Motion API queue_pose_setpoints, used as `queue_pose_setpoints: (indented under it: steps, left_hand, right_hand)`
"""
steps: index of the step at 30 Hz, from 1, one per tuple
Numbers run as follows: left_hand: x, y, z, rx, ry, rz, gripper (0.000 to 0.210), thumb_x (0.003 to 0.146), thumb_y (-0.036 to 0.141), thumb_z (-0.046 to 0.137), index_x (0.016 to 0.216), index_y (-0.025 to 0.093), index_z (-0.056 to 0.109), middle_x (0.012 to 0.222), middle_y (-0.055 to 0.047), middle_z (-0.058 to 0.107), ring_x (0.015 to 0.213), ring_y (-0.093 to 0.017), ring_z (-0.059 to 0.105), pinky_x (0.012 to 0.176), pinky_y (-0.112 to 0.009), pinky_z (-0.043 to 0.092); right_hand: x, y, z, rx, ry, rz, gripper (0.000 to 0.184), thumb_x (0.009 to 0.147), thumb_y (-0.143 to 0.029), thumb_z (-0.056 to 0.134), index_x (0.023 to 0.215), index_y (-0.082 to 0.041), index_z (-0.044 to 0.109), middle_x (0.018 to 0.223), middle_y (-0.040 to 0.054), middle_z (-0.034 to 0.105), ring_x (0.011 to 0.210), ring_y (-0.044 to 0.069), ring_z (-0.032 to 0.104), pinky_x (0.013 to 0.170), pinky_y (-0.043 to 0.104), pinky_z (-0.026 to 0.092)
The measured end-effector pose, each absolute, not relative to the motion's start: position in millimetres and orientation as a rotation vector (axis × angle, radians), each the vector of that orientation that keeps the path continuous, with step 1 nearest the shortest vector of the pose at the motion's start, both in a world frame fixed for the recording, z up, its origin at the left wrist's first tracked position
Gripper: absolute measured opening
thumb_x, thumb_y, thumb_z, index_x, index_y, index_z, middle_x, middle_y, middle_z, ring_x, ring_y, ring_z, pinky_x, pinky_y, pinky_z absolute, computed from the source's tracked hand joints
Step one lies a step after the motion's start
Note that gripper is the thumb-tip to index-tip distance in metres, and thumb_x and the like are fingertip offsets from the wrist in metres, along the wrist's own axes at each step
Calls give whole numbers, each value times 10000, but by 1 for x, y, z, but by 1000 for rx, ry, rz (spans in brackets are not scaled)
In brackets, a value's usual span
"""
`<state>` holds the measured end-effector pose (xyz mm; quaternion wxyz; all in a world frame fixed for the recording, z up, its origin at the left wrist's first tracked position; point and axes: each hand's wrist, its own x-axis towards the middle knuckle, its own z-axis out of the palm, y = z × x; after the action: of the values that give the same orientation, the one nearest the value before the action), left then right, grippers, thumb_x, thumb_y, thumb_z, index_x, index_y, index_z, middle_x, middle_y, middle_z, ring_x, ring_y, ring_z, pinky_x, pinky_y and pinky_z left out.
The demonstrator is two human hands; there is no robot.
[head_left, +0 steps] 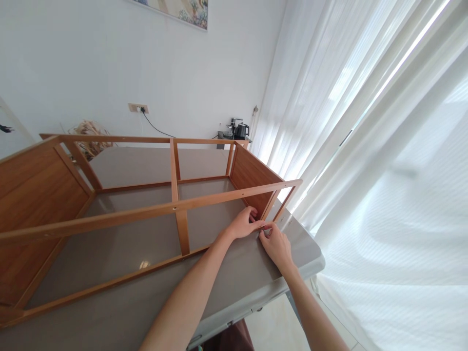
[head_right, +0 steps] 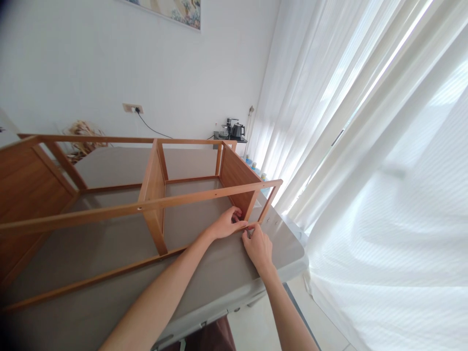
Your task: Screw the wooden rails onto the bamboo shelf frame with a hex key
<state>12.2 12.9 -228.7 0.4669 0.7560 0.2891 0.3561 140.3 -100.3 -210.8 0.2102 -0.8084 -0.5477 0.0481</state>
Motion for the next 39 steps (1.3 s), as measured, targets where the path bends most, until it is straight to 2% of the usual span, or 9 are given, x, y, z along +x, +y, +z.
queue_pose_setpoints:
  steps: [5,9,16,23,26,32,39]
  left_hand:
    - [12,14,-229,1872,699,876,488,794,520,711,1094,170,552,1124,-85,625,849,-166,632,786,-319,526]
    - [11,13,-228,1866,711,870,511,787,540,712,1100,169,554,1120,-83,629,853,-168,632,783,-314,526]
    - [12,13,-228,1867,722,874,486,790,515,715,1090,166,560,1127,-85,629,828,-158,630,773,-307,524]
    - [13,13,-229,1846,725,872,525,782,538,716,1108,161,554,1106,-91,630,818,-159,629,756,-311,523]
    - [12,12,-227,1856,730,867,516,785,533,715,1109,165,555,1128,-93,625,822,-160,631,774,-320,523]
    - [9,10,-224,1848,746,833,515,799,559,689,1120,181,547,1155,-84,623,848,-166,632,799,-323,522]
    - [9,10,-223,1828,760,827,510,783,544,707,1111,182,561,1160,-80,620,865,-170,627,823,-330,512]
  right_hand:
    - [140,-97,-210,-2293,-1560,106,160,952,-339,475,988,-233,590,748,17,673,746,200,646,583,263,279]
    - [144,-95,-210,-2264,-1492,180,132,915,-348,521,961,-244,589,807,11,694,799,207,653,601,253,307]
    - [155,-99,-209,-2217,-1586,170,69,879,-294,522,890,-233,553,687,-5,647,706,196,626,601,255,302]
    - [157,-91,-202,-2278,-1846,145,215,971,-364,445,1005,-178,549,829,80,684,804,226,651,614,274,290]
    - [164,-91,-195,-2234,-1936,207,177,956,-301,457,921,-175,575,838,88,689,831,221,653,637,274,310]
    - [209,-110,-170,-2166,-1962,324,100,832,-243,563,741,-214,590,728,12,701,760,178,658,656,244,378]
    - [288,-123,-167,-2116,-1645,317,208,880,-413,491,927,-243,601,907,27,759,796,204,690,745,300,478]
